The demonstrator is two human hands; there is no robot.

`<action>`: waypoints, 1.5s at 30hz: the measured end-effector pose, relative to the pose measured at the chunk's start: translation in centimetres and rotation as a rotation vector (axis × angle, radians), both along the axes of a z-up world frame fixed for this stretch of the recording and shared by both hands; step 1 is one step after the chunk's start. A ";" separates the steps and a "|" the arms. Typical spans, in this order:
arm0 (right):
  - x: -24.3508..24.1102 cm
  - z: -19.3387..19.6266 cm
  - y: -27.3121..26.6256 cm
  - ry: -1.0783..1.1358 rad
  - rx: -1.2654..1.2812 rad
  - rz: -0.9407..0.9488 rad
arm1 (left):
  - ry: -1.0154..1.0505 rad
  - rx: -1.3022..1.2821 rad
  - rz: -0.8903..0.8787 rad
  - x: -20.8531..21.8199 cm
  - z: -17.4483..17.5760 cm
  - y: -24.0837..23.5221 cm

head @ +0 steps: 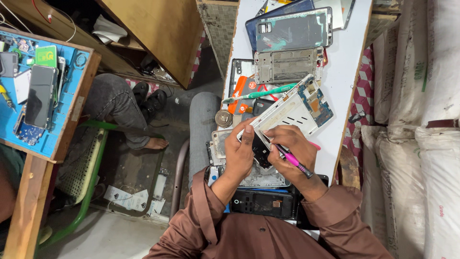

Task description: The person uses a pink-handled screwdriver to scrape adhesive or residue from the interior metal frame of a disassembled mobile phone. The person holds the frame in one hand and scrapes the surface with the tool in the other, working on the same unit for the duration of the clip.

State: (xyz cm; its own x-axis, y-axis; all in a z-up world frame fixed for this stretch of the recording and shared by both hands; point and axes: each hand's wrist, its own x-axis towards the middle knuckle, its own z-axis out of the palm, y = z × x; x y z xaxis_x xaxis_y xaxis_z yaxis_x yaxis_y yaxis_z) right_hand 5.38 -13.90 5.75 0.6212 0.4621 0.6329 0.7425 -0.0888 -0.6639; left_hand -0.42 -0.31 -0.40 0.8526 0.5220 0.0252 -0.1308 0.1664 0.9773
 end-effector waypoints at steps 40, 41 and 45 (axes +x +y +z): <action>0.4 -0.5 0.0 -0.013 -0.005 0.035 | 0.015 -0.043 0.028 0.1 -0.2 -0.2; 0.4 -0.5 0.1 -0.010 -0.007 0.031 | 0.037 -0.014 0.034 0.0 -0.2 -0.2; 0.2 -0.5 0.1 0.014 0.002 0.019 | -0.010 -0.045 0.025 -0.1 -0.2 -0.3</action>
